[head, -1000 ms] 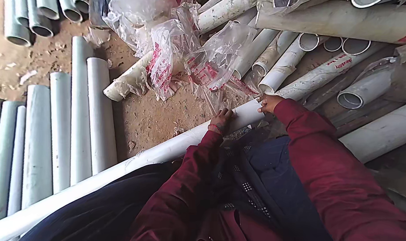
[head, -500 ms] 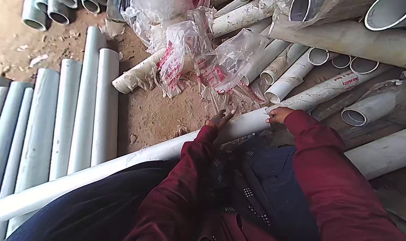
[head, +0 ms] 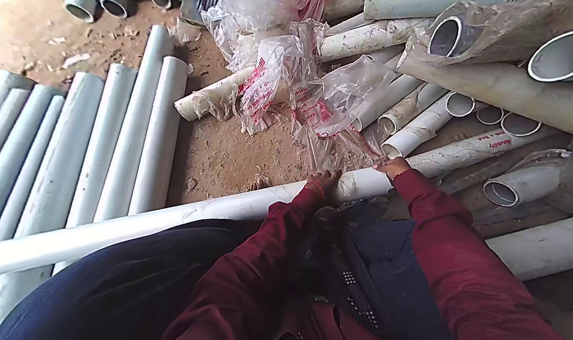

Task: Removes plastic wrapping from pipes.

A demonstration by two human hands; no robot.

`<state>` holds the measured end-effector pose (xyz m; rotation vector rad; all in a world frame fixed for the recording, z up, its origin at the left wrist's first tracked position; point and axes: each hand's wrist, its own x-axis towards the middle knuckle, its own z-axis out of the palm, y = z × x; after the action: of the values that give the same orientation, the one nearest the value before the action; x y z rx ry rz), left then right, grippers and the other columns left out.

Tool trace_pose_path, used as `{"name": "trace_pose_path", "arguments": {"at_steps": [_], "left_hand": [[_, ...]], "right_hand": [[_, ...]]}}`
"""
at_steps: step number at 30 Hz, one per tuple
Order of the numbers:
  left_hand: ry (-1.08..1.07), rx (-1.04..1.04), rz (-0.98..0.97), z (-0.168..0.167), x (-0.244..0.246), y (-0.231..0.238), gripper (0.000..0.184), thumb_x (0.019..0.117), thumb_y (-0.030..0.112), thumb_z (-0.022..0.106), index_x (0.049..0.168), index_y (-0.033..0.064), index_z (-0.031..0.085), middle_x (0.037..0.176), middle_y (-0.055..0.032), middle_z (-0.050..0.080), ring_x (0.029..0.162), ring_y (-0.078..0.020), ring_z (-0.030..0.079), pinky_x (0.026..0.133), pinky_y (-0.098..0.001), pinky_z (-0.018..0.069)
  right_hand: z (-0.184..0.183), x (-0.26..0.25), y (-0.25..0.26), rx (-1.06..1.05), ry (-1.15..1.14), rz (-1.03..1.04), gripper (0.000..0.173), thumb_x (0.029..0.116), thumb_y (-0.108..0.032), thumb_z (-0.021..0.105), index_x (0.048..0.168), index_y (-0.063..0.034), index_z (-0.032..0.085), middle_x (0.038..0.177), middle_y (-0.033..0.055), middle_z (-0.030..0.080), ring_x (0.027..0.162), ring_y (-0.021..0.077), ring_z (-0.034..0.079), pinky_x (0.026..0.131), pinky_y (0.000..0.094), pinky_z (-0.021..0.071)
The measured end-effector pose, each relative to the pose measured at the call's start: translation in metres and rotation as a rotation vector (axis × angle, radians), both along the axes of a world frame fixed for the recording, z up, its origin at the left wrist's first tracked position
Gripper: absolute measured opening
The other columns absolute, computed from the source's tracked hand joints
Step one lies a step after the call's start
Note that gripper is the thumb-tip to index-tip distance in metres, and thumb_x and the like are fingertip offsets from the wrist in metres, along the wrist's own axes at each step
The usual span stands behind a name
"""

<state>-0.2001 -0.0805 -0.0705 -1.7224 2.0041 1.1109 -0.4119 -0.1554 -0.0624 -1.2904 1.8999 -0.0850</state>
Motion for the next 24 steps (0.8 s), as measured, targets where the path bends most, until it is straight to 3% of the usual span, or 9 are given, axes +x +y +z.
{"name": "trace_pose_path", "arguments": {"at_steps": [2, 5, 7, 9, 10, 13, 16, 20, 24], "left_hand": [[-0.029, -0.111, -0.011, 0.002, -0.013, 0.016, 0.082, 0.0946, 0.014, 0.069, 0.164, 0.0189, 0.026, 0.156, -0.0294, 0.040, 0.139, -0.0521, 0.044, 0.106, -0.0698, 0.0365], [-0.050, -0.498, -0.031, -0.025, -0.029, 0.049, 0.071, 0.0965, 0.003, 0.060, 0.162, 0.0133, 0.034, 0.154, -0.0345, 0.042, 0.139, -0.0575, 0.042, 0.107, -0.0741, 0.0327], [-0.037, -0.557, -0.079, -0.032, -0.029, 0.052, 0.069, 0.0986, 0.012, 0.061, 0.161, 0.0100, 0.033, 0.156, -0.0335, 0.039, 0.142, -0.0547, 0.040, 0.110, -0.0707, 0.0320], [0.011, -0.483, -0.134, -0.028, -0.027, 0.048, 0.076, 0.1006, 0.031, 0.063, 0.163, 0.0070, 0.027, 0.163, -0.0301, 0.030, 0.149, -0.0506, 0.032, 0.116, -0.0681, 0.0263], [0.054, -0.505, -0.149, -0.027, -0.026, 0.047, 0.076, 0.0999, 0.034, 0.064, 0.162, 0.0062, 0.029, 0.164, -0.0283, 0.030, 0.150, -0.0497, 0.031, 0.117, -0.0683, 0.0251], [0.252, -0.773, -0.221, -0.046, -0.031, 0.046, 0.059, 0.0973, 0.012, 0.064, 0.154, 0.0103, 0.049, 0.157, -0.0271, 0.043, 0.145, -0.0506, 0.041, 0.115, -0.0690, 0.0302], [0.339, -0.484, -0.078, -0.018, -0.035, 0.031, 0.044, 0.1057, 0.010, 0.049, 0.147, 0.0213, 0.059, 0.158, -0.0127, 0.048, 0.149, -0.0381, 0.040, 0.123, -0.0570, 0.0260], [0.421, -0.146, 0.396, 0.016, -0.023, -0.001, 0.034, 0.1090, 0.024, 0.051, 0.131, 0.0047, 0.068, 0.125, -0.0219, 0.070, 0.123, -0.0409, 0.063, 0.109, -0.0595, 0.0426], [0.862, -0.123, 0.893, 0.002, -0.013, -0.013, 0.029, 0.1056, 0.013, 0.058, 0.123, -0.0096, 0.064, 0.103, -0.0193, 0.073, 0.087, -0.0193, 0.071, 0.088, -0.0354, 0.0567]], "right_hand": [[0.007, -0.009, -0.002, 0.093, 0.003, -0.045, 0.050, 0.0941, -0.016, 0.077, 0.132, 0.0105, 0.058, 0.117, 0.0246, 0.065, 0.103, 0.0283, 0.060, 0.095, 0.0463, 0.0465], [0.019, -0.023, 0.004, 0.243, 0.076, 0.001, 0.030, 0.1004, -0.030, 0.068, 0.106, -0.0016, 0.062, 0.066, -0.0054, 0.045, 0.051, 0.0014, 0.034, 0.051, 0.0195, 0.0316], [0.023, -0.025, 0.011, 0.197, 0.080, -0.006, 0.036, 0.0994, -0.030, 0.070, 0.115, 0.0028, 0.064, 0.079, 0.0014, 0.055, 0.061, 0.0047, 0.041, 0.060, 0.0230, 0.0365], [0.028, -0.021, 0.012, 0.168, 0.122, 0.019, 0.051, 0.0987, -0.029, 0.072, 0.128, 0.0108, 0.061, 0.123, 0.0254, 0.065, 0.112, 0.0280, 0.063, 0.103, 0.0438, 0.0454], [0.030, -0.019, 0.011, 0.164, 0.128, 0.047, 0.054, 0.0996, -0.029, 0.071, 0.131, 0.0132, 0.058, 0.135, 0.0309, 0.060, 0.128, 0.0357, 0.058, 0.113, 0.0496, 0.0385], [0.028, -0.021, 0.010, 0.150, 0.123, 0.091, 0.054, 0.1000, -0.030, 0.070, 0.132, 0.0113, 0.058, 0.136, 0.0289, 0.059, 0.125, 0.0319, 0.057, 0.109, 0.0460, 0.0392], [0.028, -0.025, 0.011, 0.177, 0.120, 0.123, 0.052, 0.1007, -0.030, 0.069, 0.132, 0.0102, 0.058, 0.136, 0.0278, 0.059, 0.124, 0.0307, 0.058, 0.109, 0.0457, 0.0397], [0.028, -0.029, 0.013, 0.190, 0.115, 0.144, 0.049, 0.1011, -0.032, 0.067, 0.129, 0.0074, 0.061, 0.130, 0.0242, 0.061, 0.109, 0.0241, 0.058, 0.099, 0.0423, 0.0421], [0.026, -0.031, 0.013, 0.195, 0.051, 0.126, 0.045, 0.1014, -0.029, 0.067, 0.130, 0.0047, 0.060, 0.128, 0.0213, 0.062, 0.101, 0.0199, 0.057, 0.092, 0.0394, 0.0432]]}}
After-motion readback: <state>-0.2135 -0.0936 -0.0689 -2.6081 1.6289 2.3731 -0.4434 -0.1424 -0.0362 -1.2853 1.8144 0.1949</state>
